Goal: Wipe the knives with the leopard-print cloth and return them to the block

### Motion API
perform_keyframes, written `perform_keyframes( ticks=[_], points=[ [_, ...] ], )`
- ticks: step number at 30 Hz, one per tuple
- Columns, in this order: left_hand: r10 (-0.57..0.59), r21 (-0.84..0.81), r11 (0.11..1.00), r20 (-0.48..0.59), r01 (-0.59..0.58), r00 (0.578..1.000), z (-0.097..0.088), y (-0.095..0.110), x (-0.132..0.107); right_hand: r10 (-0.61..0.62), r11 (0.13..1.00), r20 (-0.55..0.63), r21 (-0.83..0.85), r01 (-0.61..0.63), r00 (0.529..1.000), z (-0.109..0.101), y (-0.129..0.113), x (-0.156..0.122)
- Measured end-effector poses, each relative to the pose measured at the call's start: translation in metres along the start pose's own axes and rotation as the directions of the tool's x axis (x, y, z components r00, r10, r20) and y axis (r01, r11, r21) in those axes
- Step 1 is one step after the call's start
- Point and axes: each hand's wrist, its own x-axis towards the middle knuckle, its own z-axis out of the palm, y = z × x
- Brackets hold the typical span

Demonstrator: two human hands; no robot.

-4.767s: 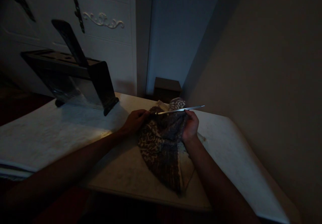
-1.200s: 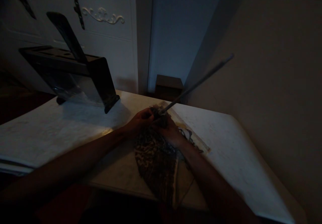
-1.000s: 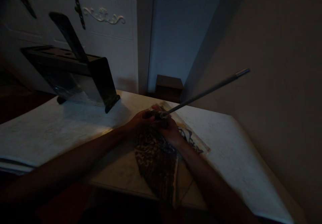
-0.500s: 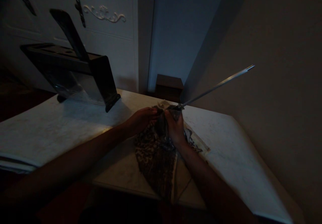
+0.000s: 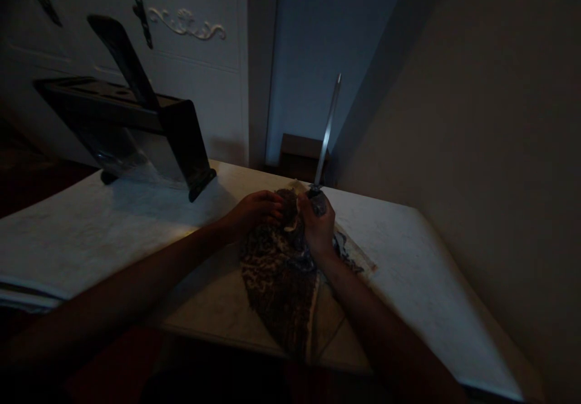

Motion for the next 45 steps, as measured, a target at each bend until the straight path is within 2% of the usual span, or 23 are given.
perform_keyframes(
  ticks=[6, 10, 19, 22, 25, 30, 34, 36, 39, 42, 45],
  points=[
    [0.038, 0.099, 0.994, 0.106, -0.048, 0.994, 0.001, -0.002, -0.002, 0.021, 0.998, 0.067, 0.050, -0.024, 0.998, 0.000, 0.002, -0.002],
    [0.053, 0.152, 0.985, 0.165, -0.079, 0.985, 0.003, -0.001, -0.006, -0.020, 0.998, 0.068, 0.059, 0.016, 0.997, -0.002, 0.007, -0.006],
    [0.177, 0.212, 0.957, 0.115, -0.198, 0.977, 0.004, 0.000, -0.009, -0.077, 0.996, 0.096, 0.056, 0.072, 0.992, 0.000, 0.011, -0.013],
    [0.298, 0.264, 0.912, 0.103, -0.315, 0.949, 0.005, 0.002, -0.012, -0.075, 0.997, 0.073, 0.023, 0.073, 0.995, 0.000, 0.009, -0.014],
    [0.384, 0.290, 0.865, 0.146, -0.410, 0.912, 0.007, 0.003, -0.016, -0.102, 0.995, 0.072, 0.003, 0.102, 0.992, -0.001, 0.009, -0.014],
    [0.358, 0.370, 0.822, 0.258, -0.434, 0.897, 0.007, -0.003, -0.016, -0.100, 0.995, 0.101, 0.025, 0.098, 0.990, 0.000, 0.009, -0.012],
    [0.369, 0.516, 0.742, 0.218, -0.428, 0.903, 0.005, -0.009, -0.014, -0.079, 0.994, 0.132, 0.088, 0.068, 0.988, 0.003, 0.005, -0.012],
    [0.412, 0.554, 0.693, 0.220, -0.461, 0.884, 0.004, -0.009, -0.014, -0.084, 0.994, 0.125, 0.080, 0.074, 0.989, 0.003, 0.004, -0.012],
    [0.449, 0.559, 0.640, 0.286, -0.528, 0.846, 0.005, -0.006, -0.017, -0.083, 0.995, 0.124, 0.058, 0.076, 0.989, 0.003, 0.006, -0.011],
    [0.446, 0.543, 0.633, 0.328, -0.552, 0.833, 0.006, -0.004, -0.019, -0.070, 0.997, 0.128, 0.037, 0.066, 0.989, 0.002, 0.008, -0.010],
    [0.443, 0.544, 0.640, 0.314, -0.542, 0.839, 0.006, -0.005, -0.018, -0.051, 0.999, 0.108, 0.014, 0.050, 0.993, 0.001, 0.009, -0.009]
  ],
)
